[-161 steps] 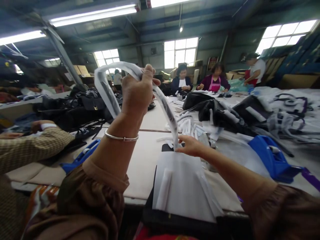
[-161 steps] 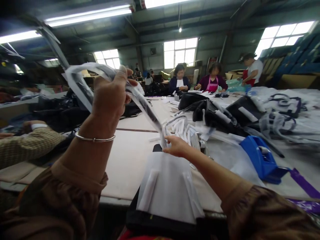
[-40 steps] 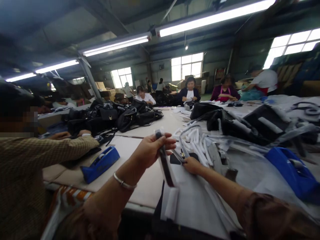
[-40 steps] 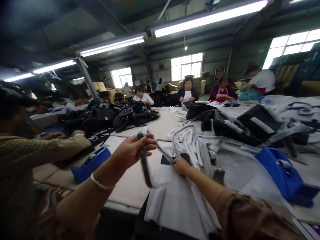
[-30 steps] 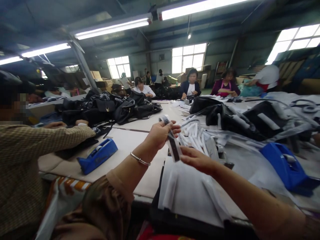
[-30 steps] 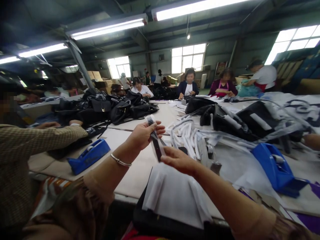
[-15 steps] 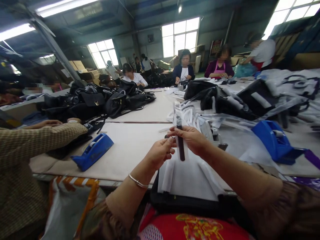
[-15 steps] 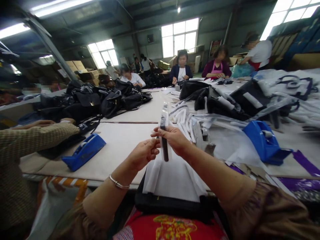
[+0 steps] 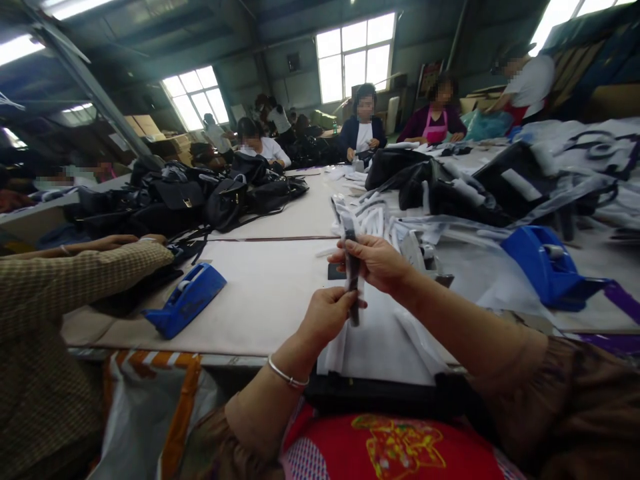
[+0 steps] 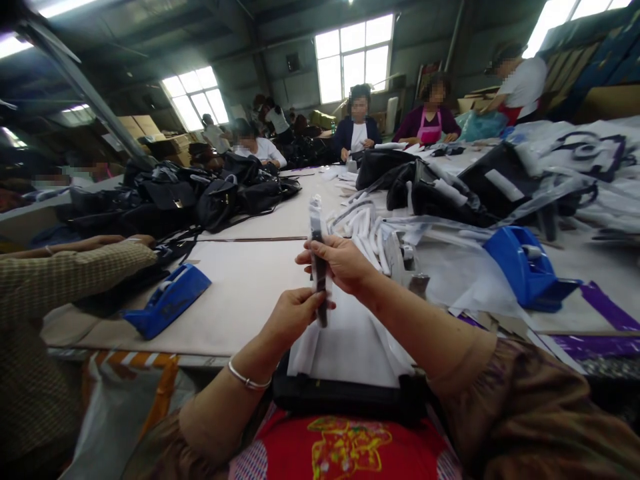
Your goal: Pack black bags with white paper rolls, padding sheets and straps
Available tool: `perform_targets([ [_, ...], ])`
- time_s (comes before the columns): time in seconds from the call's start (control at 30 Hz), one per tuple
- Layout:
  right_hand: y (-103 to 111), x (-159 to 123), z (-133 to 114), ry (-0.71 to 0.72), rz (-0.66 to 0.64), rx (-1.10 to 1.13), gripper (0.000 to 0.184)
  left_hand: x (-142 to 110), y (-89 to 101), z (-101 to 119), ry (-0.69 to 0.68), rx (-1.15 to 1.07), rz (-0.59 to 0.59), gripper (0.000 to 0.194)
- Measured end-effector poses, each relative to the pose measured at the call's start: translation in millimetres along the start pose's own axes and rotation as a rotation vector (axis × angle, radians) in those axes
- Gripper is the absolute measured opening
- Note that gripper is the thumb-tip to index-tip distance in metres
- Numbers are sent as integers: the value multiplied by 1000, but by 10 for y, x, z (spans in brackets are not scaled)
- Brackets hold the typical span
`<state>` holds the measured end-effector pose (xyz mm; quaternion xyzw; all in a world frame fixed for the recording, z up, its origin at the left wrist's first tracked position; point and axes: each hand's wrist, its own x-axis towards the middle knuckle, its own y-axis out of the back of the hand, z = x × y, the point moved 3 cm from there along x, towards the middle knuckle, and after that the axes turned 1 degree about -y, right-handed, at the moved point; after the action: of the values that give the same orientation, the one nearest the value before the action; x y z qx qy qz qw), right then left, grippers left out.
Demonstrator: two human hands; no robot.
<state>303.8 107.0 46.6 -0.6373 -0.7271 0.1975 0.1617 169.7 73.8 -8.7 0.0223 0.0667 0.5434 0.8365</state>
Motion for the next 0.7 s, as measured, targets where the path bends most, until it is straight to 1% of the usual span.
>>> perform_targets([
  [0.13, -48, -92, 133, 32, 28, -111, 16, -5, 6, 155, -57, 12, 35, 33],
  [0.23, -73, -154, 187, 19, 42, -71, 20, -10, -5, 195, -89, 46, 47, 31],
  [0.33, -74, -130, 82, -46, 31, 109, 14, -79, -5, 192, -114, 150, 55, 27],
  [0.4, -50, -51, -75, -76, 47, 214, 5, -193, 25, 214, -115, 252, 22, 26],
  [0.43, -30, 7, -166, -80, 61, 245, 2, -276, 56, 238, -111, 294, -14, 28],
  [0.53, 47, 250, -407, -71, 99, 285, 13, -639, 237, 360, -107, 370, -169, 35],
  [0.57, 75, 347, -455, -70, 110, 289, 16, -792, 324, 411, -118, 369, -231, 39],
  [0.63, 131, 552, -476, -85, 140, 289, 19, -1102, 537, 517, -150, 352, -303, 42],
  [0.67, 156, 651, -447, -101, 159, 286, 18, -1237, 662, 571, -167, 339, -280, 42],
  [0.7, 178, 742, -394, -121, 177, 280, 15, -1344, 803, 624, -181, 306, -192, 42],
])
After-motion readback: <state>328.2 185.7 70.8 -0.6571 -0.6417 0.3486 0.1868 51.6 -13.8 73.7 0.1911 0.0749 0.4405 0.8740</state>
